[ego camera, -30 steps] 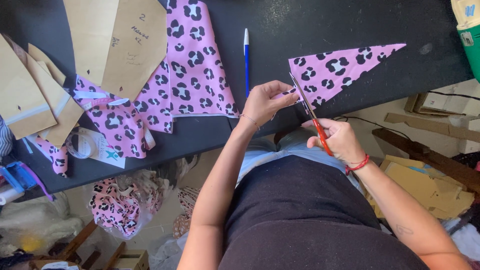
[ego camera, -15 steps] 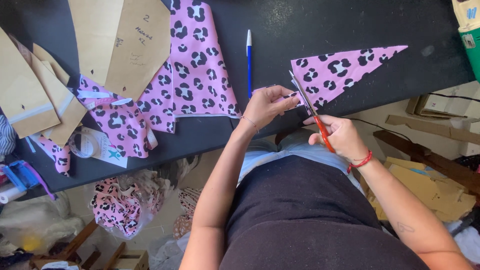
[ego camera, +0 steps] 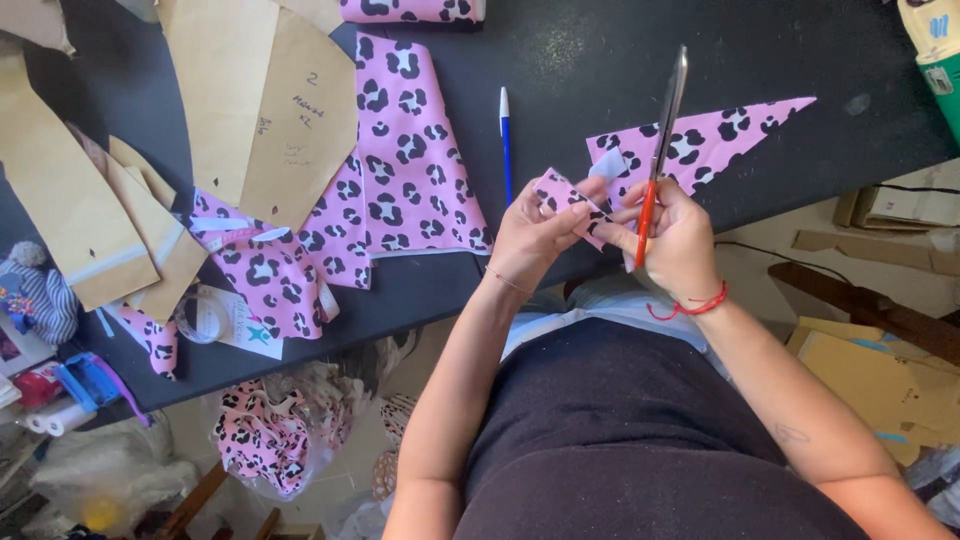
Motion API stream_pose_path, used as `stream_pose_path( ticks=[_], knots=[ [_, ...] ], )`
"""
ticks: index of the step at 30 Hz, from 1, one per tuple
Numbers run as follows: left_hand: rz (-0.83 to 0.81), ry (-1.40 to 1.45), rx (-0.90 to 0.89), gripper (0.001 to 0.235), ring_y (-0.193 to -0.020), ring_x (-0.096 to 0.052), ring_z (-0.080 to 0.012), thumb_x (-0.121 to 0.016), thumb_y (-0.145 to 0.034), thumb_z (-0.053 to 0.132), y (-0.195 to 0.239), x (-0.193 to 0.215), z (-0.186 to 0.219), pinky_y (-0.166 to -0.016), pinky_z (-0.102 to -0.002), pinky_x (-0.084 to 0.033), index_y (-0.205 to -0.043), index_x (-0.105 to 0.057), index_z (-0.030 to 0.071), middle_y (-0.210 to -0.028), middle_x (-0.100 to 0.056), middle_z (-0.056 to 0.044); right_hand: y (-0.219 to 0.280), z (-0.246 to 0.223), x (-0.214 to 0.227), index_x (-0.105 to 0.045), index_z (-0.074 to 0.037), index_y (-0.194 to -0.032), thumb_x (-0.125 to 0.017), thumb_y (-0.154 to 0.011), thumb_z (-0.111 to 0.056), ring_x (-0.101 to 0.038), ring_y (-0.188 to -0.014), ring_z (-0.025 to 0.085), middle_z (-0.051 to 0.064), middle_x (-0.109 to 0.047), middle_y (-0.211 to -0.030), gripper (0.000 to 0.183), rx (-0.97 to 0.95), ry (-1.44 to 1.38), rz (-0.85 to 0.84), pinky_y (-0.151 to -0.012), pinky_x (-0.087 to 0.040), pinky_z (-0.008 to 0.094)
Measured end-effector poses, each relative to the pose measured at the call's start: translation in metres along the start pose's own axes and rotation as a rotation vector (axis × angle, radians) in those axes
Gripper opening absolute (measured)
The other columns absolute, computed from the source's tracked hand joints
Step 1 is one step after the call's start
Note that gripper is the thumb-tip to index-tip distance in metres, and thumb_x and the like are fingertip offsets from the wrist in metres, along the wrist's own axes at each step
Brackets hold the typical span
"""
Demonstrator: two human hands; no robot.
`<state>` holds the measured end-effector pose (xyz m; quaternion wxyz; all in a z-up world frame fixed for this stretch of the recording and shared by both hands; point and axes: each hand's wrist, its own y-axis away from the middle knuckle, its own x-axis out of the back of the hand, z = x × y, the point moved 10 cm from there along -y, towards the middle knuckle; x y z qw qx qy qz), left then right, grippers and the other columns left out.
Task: Cutting garment pieces from leopard print fabric using a rotary cutter and scissors, then organizing the pieces.
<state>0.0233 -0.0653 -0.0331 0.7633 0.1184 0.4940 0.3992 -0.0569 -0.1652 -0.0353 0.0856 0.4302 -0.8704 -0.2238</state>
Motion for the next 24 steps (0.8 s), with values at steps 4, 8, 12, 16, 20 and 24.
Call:
stream_pose_path(
  ticks=[4, 8, 12, 16, 20, 24],
  knots=[
    [0.029, -0.268, -0.041, 0.023, -0.070, -0.063, -0.0297, -0.067, -0.070, -0.004, -0.007, 0.019, 0.004, -0.059, -0.035, -0.057, -0.088, -0.054, -0.002, -0.077, -0.060, -0.018, 0.001, -0.033, 0.004, -0.050, -0.003, -0.090, -0.076, -0.066, -0.010, -0.050, -0.035, 0.008, 0.010, -0.060, -0.069, 0.037, 0.071, 0.148, 0.031, -0.032, -0.037, 0.014],
    [0.182, -0.110, -0.057, 0.025, -0.071, -0.061, -0.0362, -0.063, -0.076, 0.007, -0.005, 0.029, 0.018, -0.064, -0.041, -0.056, -0.091, -0.045, 0.003, -0.080, -0.049, -0.011, 0.006, -0.005, 0.011, -0.052, -0.003, -0.088, -0.071, -0.069, -0.023, -0.041, -0.026, 0.009, 0.009, -0.051, -0.045, 0.033, 0.030, 0.134, -0.061, -0.027, -0.030, 0.016],
    [0.307, -0.034, -0.153, 0.036, -0.077, -0.061, -0.0365, -0.067, -0.075, 0.013, -0.003, 0.029, 0.033, -0.070, -0.043, -0.053, -0.101, -0.045, 0.002, -0.082, -0.052, -0.014, 0.032, 0.030, -0.016, -0.052, 0.005, -0.099, -0.066, -0.060, -0.052, -0.046, -0.025, 0.013, 0.016, -0.054, -0.045, 0.070, -0.126, -0.053, -0.337, -0.027, -0.033, 0.020],
    [0.317, -0.091, -0.179, 0.049, -0.074, -0.063, -0.0248, -0.069, -0.072, 0.011, -0.004, 0.019, 0.034, -0.071, -0.037, -0.054, -0.112, -0.044, 0.000, -0.080, -0.056, -0.010, 0.035, 0.033, -0.033, -0.050, 0.003, -0.108, -0.062, -0.058, -0.061, -0.048, -0.033, 0.012, 0.013, -0.056, -0.050, 0.082, -0.085, 0.024, -0.377, -0.033, -0.036, 0.021],
    [0.330, -0.179, -0.243, 0.051, -0.073, -0.062, -0.0174, -0.072, -0.069, 0.013, -0.004, 0.020, 0.028, -0.071, -0.034, -0.053, -0.114, -0.048, 0.002, -0.077, -0.060, -0.010, 0.025, 0.030, -0.031, -0.049, 0.003, -0.110, -0.066, -0.060, -0.055, -0.050, -0.040, 0.010, 0.008, -0.055, -0.053, 0.079, -0.015, 0.120, -0.280, -0.039, -0.038, 0.019],
    [0.316, -0.143, -0.230, 0.047, -0.079, -0.063, -0.0207, -0.069, -0.073, 0.013, -0.004, 0.017, 0.024, -0.073, -0.035, -0.052, -0.115, -0.051, 0.003, -0.079, -0.062, -0.011, 0.018, 0.034, -0.026, -0.051, 0.000, -0.111, -0.069, -0.062, -0.047, -0.051, -0.042, 0.008, 0.005, -0.054, -0.054, 0.071, 0.011, 0.113, -0.223, -0.041, -0.039, 0.016]
  ],
)
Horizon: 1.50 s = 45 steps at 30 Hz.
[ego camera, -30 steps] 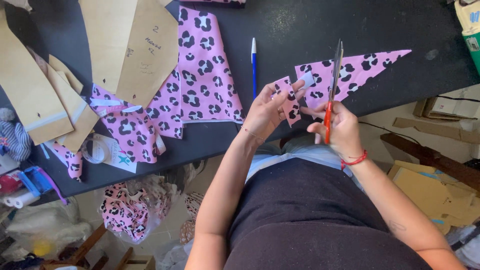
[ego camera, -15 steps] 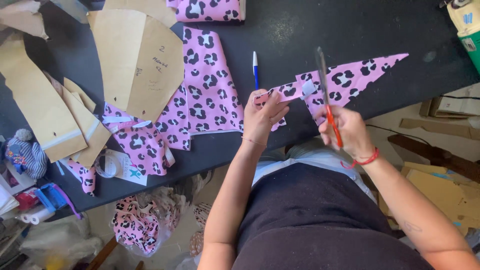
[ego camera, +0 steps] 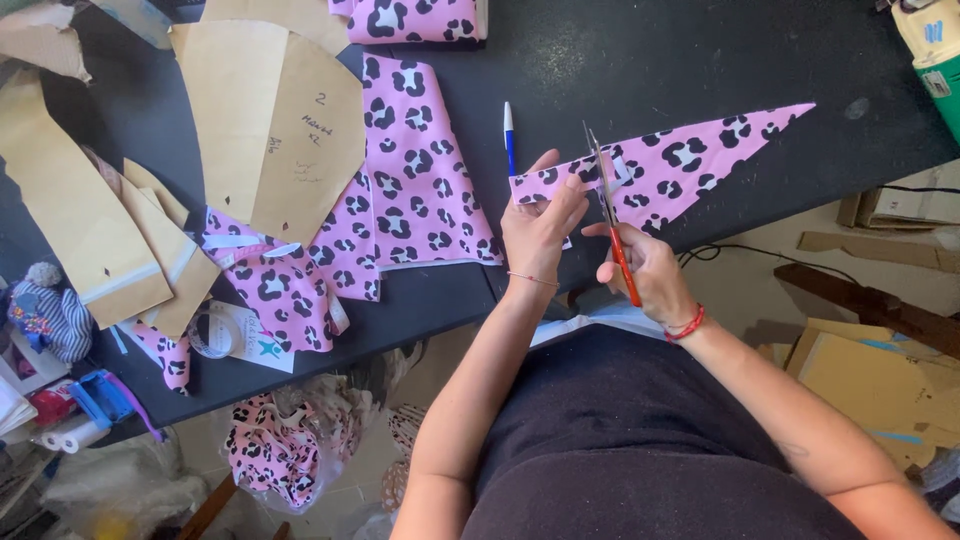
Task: Cutting garment pieces from leopard print fabric using a rotary cutter and scissors, then organizing the pieces.
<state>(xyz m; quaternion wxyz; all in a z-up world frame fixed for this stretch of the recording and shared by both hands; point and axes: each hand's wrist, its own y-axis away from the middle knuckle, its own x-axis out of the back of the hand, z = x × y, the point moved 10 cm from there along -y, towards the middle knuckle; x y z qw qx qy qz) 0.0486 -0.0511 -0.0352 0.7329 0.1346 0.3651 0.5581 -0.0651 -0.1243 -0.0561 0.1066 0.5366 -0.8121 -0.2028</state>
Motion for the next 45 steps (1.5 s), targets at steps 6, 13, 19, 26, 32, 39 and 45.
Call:
stream_pose_path(
  ticks=[6, 13, 19, 26, 32, 39, 45],
  knots=[
    [-0.006, 0.029, 0.022, 0.046, -0.079, -0.062, -0.0204, -0.069, -0.073, 0.015, -0.006, 0.005, -0.004, -0.073, -0.036, -0.052, -0.113, -0.051, 0.001, -0.080, -0.063, -0.011, -0.001, 0.012, 0.004, -0.056, 0.000, -0.103, -0.075, -0.062, -0.025, -0.044, -0.032, 0.004, 0.000, -0.046, -0.041, 0.052, -0.026, -0.034, 0.046, -0.034, -0.032, 0.013],
    [-0.003, 0.023, 0.048, 0.044, -0.076, -0.063, -0.0220, -0.069, -0.073, 0.014, -0.012, 0.010, -0.001, -0.071, -0.036, -0.052, -0.112, -0.053, 0.003, -0.078, -0.064, -0.012, -0.005, -0.008, -0.001, -0.057, 0.002, -0.100, -0.072, -0.066, -0.012, -0.040, -0.029, 0.004, 0.000, -0.042, -0.037, 0.040, -0.061, -0.051, 0.076, -0.031, -0.030, 0.013],
    [-0.018, 0.031, 0.039, 0.043, -0.074, -0.063, -0.0211, -0.067, -0.074, 0.012, -0.023, 0.014, -0.011, -0.070, -0.035, -0.052, -0.114, -0.053, 0.003, -0.077, -0.063, -0.013, -0.019, -0.003, 0.000, -0.058, -0.002, -0.102, -0.074, -0.063, -0.026, -0.045, -0.033, 0.004, 0.000, -0.046, -0.040, 0.049, -0.013, -0.015, 0.067, -0.034, -0.032, 0.014],
    [-0.009, 0.099, 0.109, 0.036, -0.070, -0.063, -0.0250, -0.073, -0.072, 0.012, -0.045, 0.032, -0.014, -0.066, -0.039, -0.053, -0.104, -0.058, 0.002, -0.075, -0.062, -0.017, -0.023, -0.024, -0.003, -0.060, -0.007, -0.097, -0.072, -0.065, -0.024, -0.040, -0.028, 0.005, 0.000, -0.044, -0.036, 0.037, -0.054, 0.101, 0.152, -0.029, -0.030, 0.016],
    [0.098, -0.105, -0.100, 0.028, -0.075, -0.056, -0.0138, -0.061, -0.074, 0.030, -0.106, 0.059, 0.145, -0.072, -0.028, -0.048, -0.087, -0.062, 0.006, -0.087, -0.063, -0.008, -0.029, -0.035, -0.008, -0.053, 0.004, -0.105, -0.056, -0.074, -0.018, -0.038, -0.037, 0.008, 0.001, -0.043, -0.051, 0.038, -0.076, -0.049, 0.155, -0.033, -0.029, 0.019],
    [0.539, -0.266, -0.521, 0.051, -0.074, -0.064, -0.0153, -0.059, -0.063, 0.041, -0.249, 0.130, 0.328, -0.070, -0.029, -0.049, -0.099, -0.058, 0.004, -0.081, -0.065, -0.009, -0.027, -0.049, 0.002, -0.055, 0.001, -0.113, -0.057, -0.074, -0.024, -0.035, -0.039, 0.012, 0.006, -0.038, -0.044, 0.046, -0.183, 0.087, 0.267, -0.037, -0.031, 0.024],
    [0.851, -1.036, -0.124, 0.031, -0.097, -0.051, -0.0244, -0.049, -0.063, 0.045, -0.316, 0.174, 0.336, -0.078, -0.041, -0.034, -0.081, -0.059, 0.021, -0.095, -0.062, -0.003, -0.019, -0.041, 0.010, -0.052, 0.002, -0.115, -0.058, -0.071, -0.025, -0.033, -0.039, 0.011, 0.006, -0.036, -0.043, 0.052, -0.228, 0.034, 0.376, -0.033, -0.023, 0.022]
  ],
)
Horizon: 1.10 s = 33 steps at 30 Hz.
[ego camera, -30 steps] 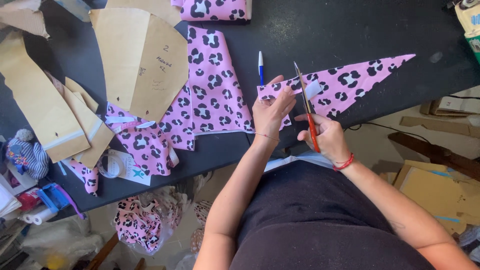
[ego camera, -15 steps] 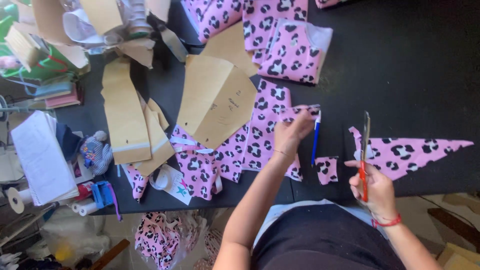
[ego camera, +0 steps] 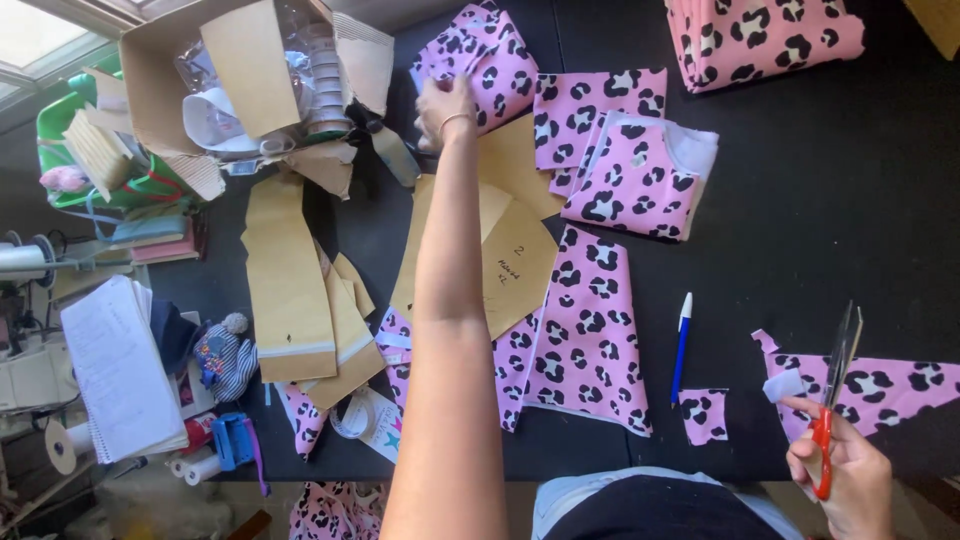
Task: Cutting garment pieces from leopard print fabric using a rotary cutter and scissors, then organizing the pieces.
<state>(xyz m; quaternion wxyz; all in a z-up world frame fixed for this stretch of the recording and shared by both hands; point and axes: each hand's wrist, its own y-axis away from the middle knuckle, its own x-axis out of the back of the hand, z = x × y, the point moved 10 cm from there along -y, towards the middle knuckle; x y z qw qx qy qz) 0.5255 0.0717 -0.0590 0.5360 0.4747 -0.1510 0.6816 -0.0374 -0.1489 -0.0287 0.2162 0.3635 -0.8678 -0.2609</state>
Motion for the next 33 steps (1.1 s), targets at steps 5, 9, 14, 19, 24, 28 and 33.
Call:
stream_pose_path(
  ticks=[5, 9, 14, 19, 24, 28, 33],
  knots=[
    [0.245, 0.156, -0.240, 0.058, -0.109, -0.046, -0.0297, -0.057, -0.065, 0.043, 0.051, 0.030, -0.012, -0.085, -0.047, -0.036, -0.119, -0.044, 0.030, -0.123, -0.047, -0.006, 0.005, 0.031, 0.034, -0.056, -0.004, -0.114, -0.058, -0.075, -0.013, -0.039, -0.044, 0.012, 0.004, -0.041, -0.052, 0.040, -0.103, 0.007, 0.067, -0.034, -0.027, 0.022],
    [0.125, 0.325, -0.812, 0.042, -0.105, -0.049, -0.0215, -0.054, -0.070, 0.004, 0.194, 0.060, -0.007, -0.087, -0.034, -0.035, -0.111, -0.049, 0.011, -0.111, -0.053, -0.006, -0.004, 0.091, 0.058, -0.052, -0.007, -0.121, -0.052, -0.073, 0.000, -0.041, -0.043, 0.011, 0.006, -0.051, -0.060, 0.048, -0.147, -0.101, -0.058, -0.034, -0.025, 0.017],
    [-0.216, 0.440, -1.037, 0.017, -0.081, -0.054, -0.0176, -0.050, -0.080, -0.002, 0.318, 0.045, -0.052, -0.074, -0.028, -0.043, -0.094, -0.055, 0.005, -0.088, -0.058, -0.007, 0.010, 0.073, 0.069, -0.054, -0.008, -0.122, -0.050, -0.074, 0.014, -0.050, -0.045, 0.022, 0.020, -0.062, -0.060, 0.053, -0.210, 0.138, -0.049, -0.034, -0.037, 0.029],
    [-0.621, 0.417, -1.038, 0.009, -0.067, -0.055, -0.0162, -0.051, -0.082, 0.000, 0.419, 0.025, -0.074, -0.059, -0.025, -0.043, -0.083, -0.057, 0.006, -0.078, -0.058, -0.006, 0.026, 0.081, 0.091, -0.055, -0.012, -0.122, -0.048, -0.071, 0.022, -0.048, -0.045, 0.023, 0.021, -0.062, -0.061, 0.061, -0.305, 0.199, -0.068, -0.029, -0.035, 0.031],
    [-0.447, 0.077, -1.252, 0.016, -0.064, -0.055, -0.0188, -0.050, -0.077, 0.005, 0.443, 0.004, -0.088, -0.056, -0.032, -0.042, -0.079, -0.060, 0.017, -0.083, -0.060, 0.005, 0.038, 0.096, 0.121, -0.056, -0.009, -0.121, -0.048, -0.072, 0.019, -0.044, -0.043, 0.020, 0.017, -0.064, -0.065, 0.057, -0.272, 0.261, -0.092, -0.026, -0.027, 0.028],
    [-0.593, 0.127, -1.254, 0.013, -0.065, -0.056, -0.0212, -0.049, -0.080, 0.003, 0.452, 0.006, -0.078, -0.061, -0.033, -0.043, -0.081, -0.060, 0.010, -0.082, -0.059, -0.002, 0.056, 0.111, 0.142, -0.062, -0.010, -0.116, -0.054, -0.076, 0.011, -0.038, -0.037, 0.018, 0.017, -0.060, -0.056, 0.045, -0.390, 0.282, -0.113, -0.027, -0.027, 0.027],
    [-0.581, -0.107, -1.384, 0.014, -0.066, -0.049, -0.0202, -0.068, -0.073, 0.027, 0.484, -0.013, -0.096, -0.059, -0.035, -0.037, -0.082, -0.060, 0.021, -0.084, -0.053, 0.003, 0.065, 0.156, 0.152, -0.066, -0.001, -0.109, -0.051, -0.067, 0.011, -0.032, -0.032, 0.014, 0.008, -0.050, -0.051, 0.045, -0.364, 0.164, -0.332, -0.022, -0.018, 0.022]
  ],
)
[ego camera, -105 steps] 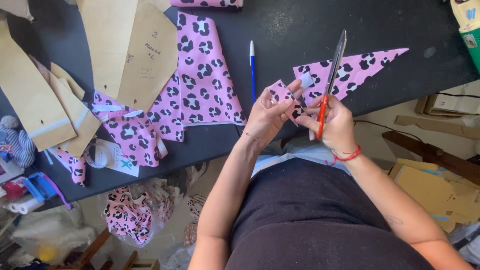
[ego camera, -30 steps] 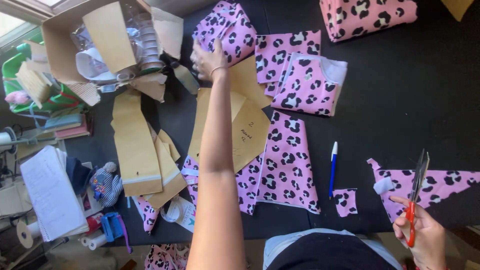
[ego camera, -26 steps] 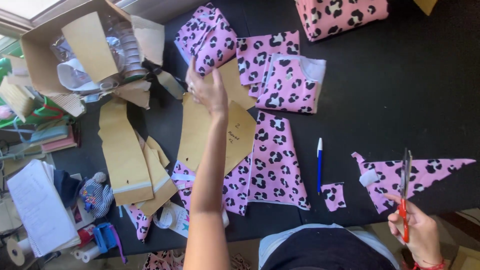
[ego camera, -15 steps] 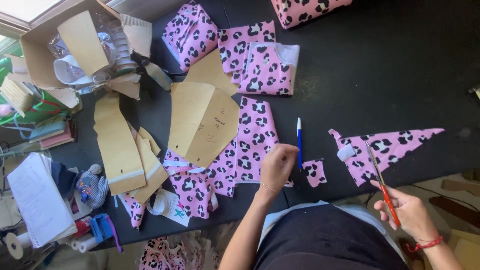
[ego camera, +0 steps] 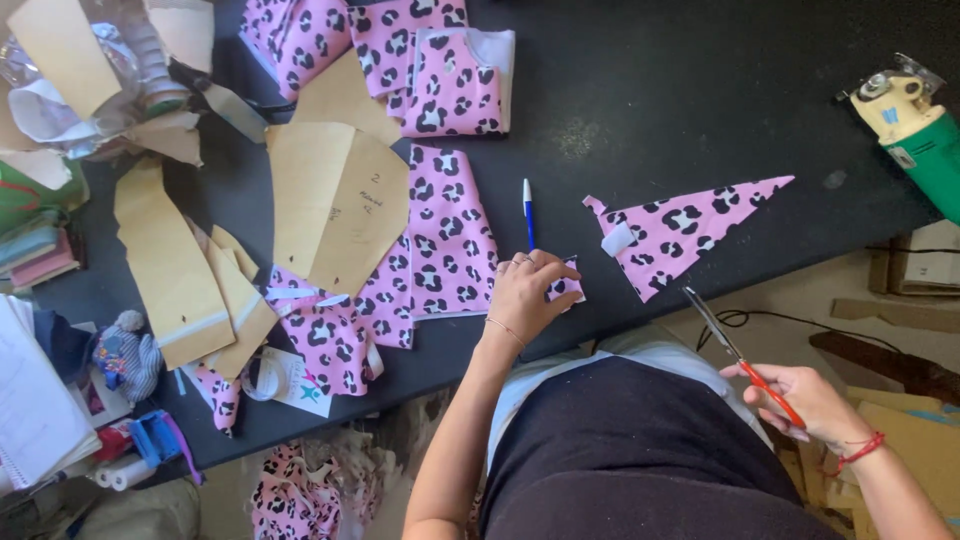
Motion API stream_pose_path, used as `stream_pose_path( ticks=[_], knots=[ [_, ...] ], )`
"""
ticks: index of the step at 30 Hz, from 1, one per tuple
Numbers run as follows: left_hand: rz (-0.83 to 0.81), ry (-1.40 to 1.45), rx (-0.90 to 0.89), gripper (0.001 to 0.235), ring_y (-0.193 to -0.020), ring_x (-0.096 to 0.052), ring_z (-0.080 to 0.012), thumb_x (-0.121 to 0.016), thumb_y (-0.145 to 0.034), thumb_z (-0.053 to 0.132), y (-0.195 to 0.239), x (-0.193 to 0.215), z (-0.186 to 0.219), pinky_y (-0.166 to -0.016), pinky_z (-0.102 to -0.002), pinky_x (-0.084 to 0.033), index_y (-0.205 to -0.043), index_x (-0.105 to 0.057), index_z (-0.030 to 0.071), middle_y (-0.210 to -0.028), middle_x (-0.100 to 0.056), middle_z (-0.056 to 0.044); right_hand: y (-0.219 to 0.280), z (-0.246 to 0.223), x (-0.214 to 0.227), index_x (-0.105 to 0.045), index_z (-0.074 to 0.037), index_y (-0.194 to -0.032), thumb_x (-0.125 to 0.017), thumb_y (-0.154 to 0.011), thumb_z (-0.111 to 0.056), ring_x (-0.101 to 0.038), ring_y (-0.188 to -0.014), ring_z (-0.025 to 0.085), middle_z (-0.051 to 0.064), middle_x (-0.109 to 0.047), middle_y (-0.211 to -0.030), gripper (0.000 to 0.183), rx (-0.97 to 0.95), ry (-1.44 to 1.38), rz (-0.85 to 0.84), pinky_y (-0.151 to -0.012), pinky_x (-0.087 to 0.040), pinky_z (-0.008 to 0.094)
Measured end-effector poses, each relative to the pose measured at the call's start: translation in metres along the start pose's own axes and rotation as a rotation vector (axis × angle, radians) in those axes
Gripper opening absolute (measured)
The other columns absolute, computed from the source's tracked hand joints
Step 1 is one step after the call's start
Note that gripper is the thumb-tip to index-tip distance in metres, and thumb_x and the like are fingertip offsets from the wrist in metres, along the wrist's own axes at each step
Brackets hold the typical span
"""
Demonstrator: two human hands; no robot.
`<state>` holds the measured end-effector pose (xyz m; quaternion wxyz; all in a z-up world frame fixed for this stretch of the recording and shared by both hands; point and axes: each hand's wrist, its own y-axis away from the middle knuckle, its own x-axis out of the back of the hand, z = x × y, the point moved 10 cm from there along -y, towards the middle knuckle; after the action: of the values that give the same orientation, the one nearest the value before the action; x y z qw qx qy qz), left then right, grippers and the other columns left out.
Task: Cutting garment pieces from leopard print fabric using a rotary cutter and scissors, then organizing the pieces.
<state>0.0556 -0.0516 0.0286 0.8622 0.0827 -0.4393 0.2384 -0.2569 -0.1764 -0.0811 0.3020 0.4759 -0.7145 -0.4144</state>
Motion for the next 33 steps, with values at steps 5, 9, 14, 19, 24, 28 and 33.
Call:
stream_pose_path(
  ticks=[5, 9, 14, 19, 24, 28, 33],
  knots=[
    [-0.232, -0.153, -0.003, 0.039, -0.083, -0.048, -0.0229, -0.075, -0.056, 0.028, 0.025, -0.058, -0.013, -0.071, -0.039, -0.036, -0.092, -0.061, 0.029, -0.095, -0.050, 0.003, -0.004, -0.012, -0.004, -0.069, -0.005, -0.101, -0.054, -0.079, -0.010, -0.039, -0.032, 0.012, 0.005, -0.052, -0.048, 0.026, -0.069, 0.177, 0.009, -0.028, -0.027, 0.020],
    [-0.317, -0.094, 0.118, 0.041, -0.089, -0.046, -0.0175, -0.076, -0.056, 0.024, 0.037, -0.067, -0.027, -0.083, -0.035, -0.033, -0.092, -0.056, 0.031, -0.095, -0.046, 0.006, -0.026, -0.035, -0.025, -0.056, 0.002, -0.105, -0.069, -0.063, -0.033, -0.034, -0.018, 0.012, 0.013, -0.046, -0.034, 0.056, 0.201, -0.100, -0.006, -0.016, -0.023, 0.019],
    [-0.368, 0.546, 0.416, 0.021, -0.065, -0.060, -0.0155, -0.068, -0.069, 0.026, 0.028, -0.083, 0.006, -0.064, -0.027, -0.047, -0.087, -0.060, 0.019, -0.077, -0.061, -0.001, -0.042, -0.036, -0.044, -0.055, 0.000, -0.106, -0.069, -0.064, -0.033, -0.036, -0.020, 0.011, 0.011, -0.045, -0.034, 0.056, 0.249, -0.194, -0.049, -0.018, -0.025, 0.017],
    [0.004, 0.418, 0.424, 0.021, -0.056, -0.057, -0.0154, -0.066, -0.072, 0.033, -0.012, -0.076, 0.006, -0.052, -0.028, -0.046, -0.084, -0.055, 0.020, -0.069, -0.057, 0.004, -0.031, -0.054, -0.044, -0.055, 0.002, -0.104, -0.071, -0.061, -0.031, -0.032, -0.019, 0.008, 0.010, -0.043, -0.032, 0.056, 0.263, -0.241, -0.079, -0.017, -0.023, 0.015],
    [0.003, -0.026, 0.397, 0.034, -0.072, -0.055, -0.0211, -0.070, -0.065, 0.029, -0.042, -0.097, -0.025, -0.067, -0.036, -0.039, -0.088, -0.046, 0.022, -0.072, -0.048, 0.004, -0.032, -0.047, -0.042, -0.055, 0.004, -0.105, -0.068, -0.067, -0.034, -0.035, -0.020, 0.008, 0.009, -0.047, -0.035, 0.055, 0.237, -0.168, -0.087, -0.019, -0.024, 0.017],
    [-0.048, -0.028, 0.467, 0.025, -0.076, -0.056, -0.0216, -0.068, -0.068, 0.028, -0.028, -0.082, -0.044, -0.067, -0.037, -0.041, -0.081, -0.047, 0.024, -0.076, -0.049, 0.004, -0.037, -0.047, -0.044, -0.056, 0.000, -0.103, -0.068, -0.065, -0.034, -0.035, -0.020, 0.010, 0.010, -0.045, -0.035, 0.052, 0.241, -0.182, -0.084, -0.021, -0.024, 0.017],
    [0.196, -0.155, 0.523, 0.024, -0.070, -0.055, -0.0181, -0.070, -0.069, 0.023, -0.001, -0.058, -0.058, -0.060, -0.030, -0.041, -0.082, -0.049, 0.023, -0.075, -0.047, 0.006, -0.044, -0.055, -0.054, -0.054, 0.002, -0.108, -0.069, -0.066, -0.038, -0.043, -0.027, 0.012, 0.010, -0.049, -0.039, 0.060, 0.221, -0.131, -0.131, -0.023, -0.030, 0.018]
  ],
)
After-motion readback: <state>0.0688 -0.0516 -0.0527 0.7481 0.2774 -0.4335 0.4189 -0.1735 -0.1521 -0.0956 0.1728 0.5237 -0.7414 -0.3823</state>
